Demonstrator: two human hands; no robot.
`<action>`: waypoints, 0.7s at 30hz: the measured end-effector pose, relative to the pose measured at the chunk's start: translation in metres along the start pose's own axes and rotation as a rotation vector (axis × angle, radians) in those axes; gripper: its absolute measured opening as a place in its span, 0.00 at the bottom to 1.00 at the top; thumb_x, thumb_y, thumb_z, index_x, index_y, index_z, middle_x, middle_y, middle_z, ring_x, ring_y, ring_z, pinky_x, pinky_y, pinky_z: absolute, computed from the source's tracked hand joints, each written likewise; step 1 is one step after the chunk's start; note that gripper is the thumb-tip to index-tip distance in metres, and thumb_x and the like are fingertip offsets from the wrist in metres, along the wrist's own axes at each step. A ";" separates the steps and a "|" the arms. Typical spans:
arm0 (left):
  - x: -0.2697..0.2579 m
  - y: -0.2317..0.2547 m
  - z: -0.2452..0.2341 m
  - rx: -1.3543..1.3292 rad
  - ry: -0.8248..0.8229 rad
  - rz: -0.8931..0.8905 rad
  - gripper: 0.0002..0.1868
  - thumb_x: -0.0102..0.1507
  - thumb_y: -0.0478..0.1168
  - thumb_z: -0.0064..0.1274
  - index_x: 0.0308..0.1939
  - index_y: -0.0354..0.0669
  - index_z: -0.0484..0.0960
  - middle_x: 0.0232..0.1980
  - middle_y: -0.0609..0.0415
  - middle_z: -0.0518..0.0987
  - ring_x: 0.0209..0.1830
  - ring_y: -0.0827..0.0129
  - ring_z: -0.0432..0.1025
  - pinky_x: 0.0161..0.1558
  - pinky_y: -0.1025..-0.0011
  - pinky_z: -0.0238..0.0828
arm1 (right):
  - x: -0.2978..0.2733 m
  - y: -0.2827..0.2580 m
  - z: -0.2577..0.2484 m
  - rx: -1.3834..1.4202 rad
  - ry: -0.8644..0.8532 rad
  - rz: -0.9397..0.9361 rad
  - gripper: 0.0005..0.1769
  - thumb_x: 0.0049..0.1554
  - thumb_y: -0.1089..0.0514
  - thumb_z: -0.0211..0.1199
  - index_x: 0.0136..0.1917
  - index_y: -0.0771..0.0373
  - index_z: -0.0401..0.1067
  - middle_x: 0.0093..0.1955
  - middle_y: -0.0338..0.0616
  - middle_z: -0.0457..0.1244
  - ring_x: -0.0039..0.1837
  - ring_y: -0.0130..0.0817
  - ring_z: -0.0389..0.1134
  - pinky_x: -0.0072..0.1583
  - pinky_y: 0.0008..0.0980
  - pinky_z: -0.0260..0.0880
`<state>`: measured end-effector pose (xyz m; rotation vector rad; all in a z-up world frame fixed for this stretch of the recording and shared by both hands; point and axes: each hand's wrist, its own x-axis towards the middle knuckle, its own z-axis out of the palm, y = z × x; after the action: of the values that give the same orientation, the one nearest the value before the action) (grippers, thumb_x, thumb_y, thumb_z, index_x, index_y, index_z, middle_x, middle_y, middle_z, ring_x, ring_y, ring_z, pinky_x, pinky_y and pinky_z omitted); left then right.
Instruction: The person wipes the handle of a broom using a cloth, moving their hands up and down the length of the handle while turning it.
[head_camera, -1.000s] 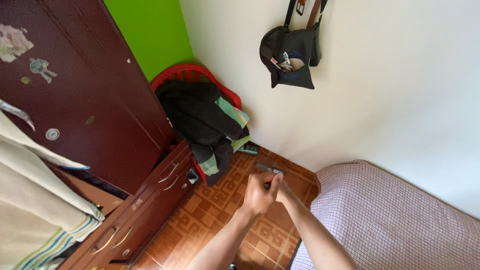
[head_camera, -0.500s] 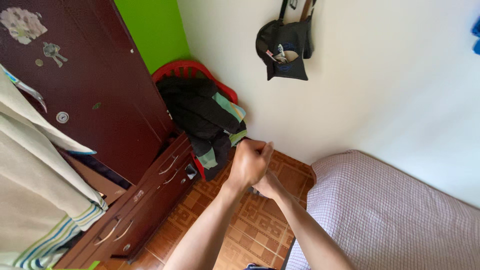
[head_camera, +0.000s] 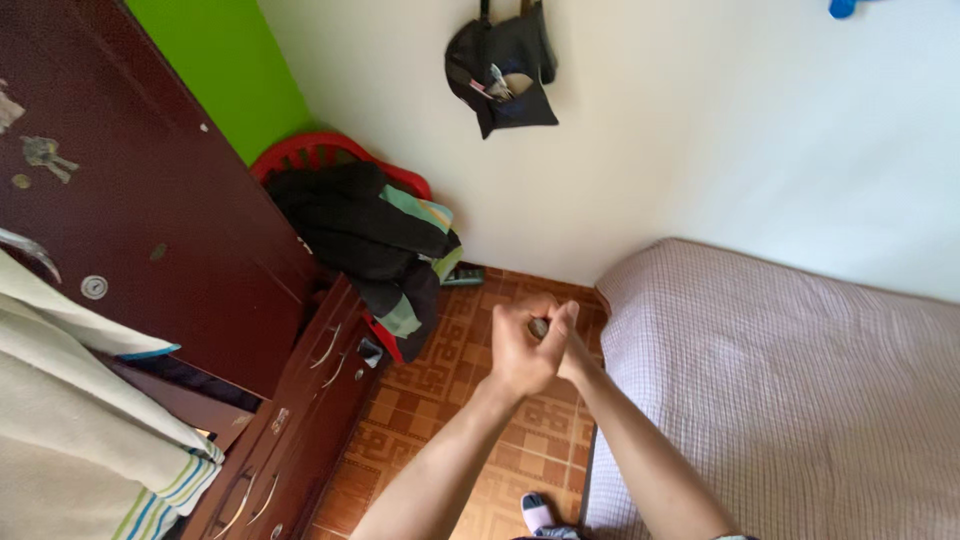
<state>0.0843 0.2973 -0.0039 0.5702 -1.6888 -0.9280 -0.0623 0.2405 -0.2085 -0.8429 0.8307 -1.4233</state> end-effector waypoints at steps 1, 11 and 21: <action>-0.008 -0.010 0.002 -0.008 -0.043 -0.025 0.19 0.65 0.39 0.57 0.20 0.36 0.74 0.18 0.56 0.70 0.17 0.76 0.60 0.21 0.71 0.53 | -0.004 0.004 -0.012 -0.210 0.008 -0.041 0.12 0.63 0.53 0.54 0.38 0.59 0.66 0.33 0.33 0.58 0.35 0.24 0.59 0.33 0.24 0.60; -0.074 -0.077 0.007 0.083 -0.301 -0.454 0.14 0.66 0.38 0.50 0.26 0.38 0.81 0.18 0.54 0.74 0.14 0.74 0.60 0.19 0.67 0.56 | -0.070 0.025 -0.013 -1.033 -0.003 -0.231 0.11 0.60 0.61 0.55 0.35 0.58 0.72 0.35 0.35 0.66 0.41 0.27 0.68 0.48 0.32 0.73; -0.026 0.018 -0.024 0.046 -0.271 -0.322 0.15 0.63 0.36 0.50 0.22 0.38 0.81 0.20 0.53 0.80 0.15 0.73 0.72 0.20 0.68 0.69 | -0.082 0.007 0.045 -0.542 -0.131 -0.127 0.12 0.62 0.60 0.60 0.37 0.64 0.70 0.32 0.43 0.63 0.32 0.29 0.64 0.32 0.31 0.67</action>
<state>0.1165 0.3209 -0.0012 0.7919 -1.8968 -1.2434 -0.0180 0.3219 -0.1944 -1.4049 1.0966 -1.2468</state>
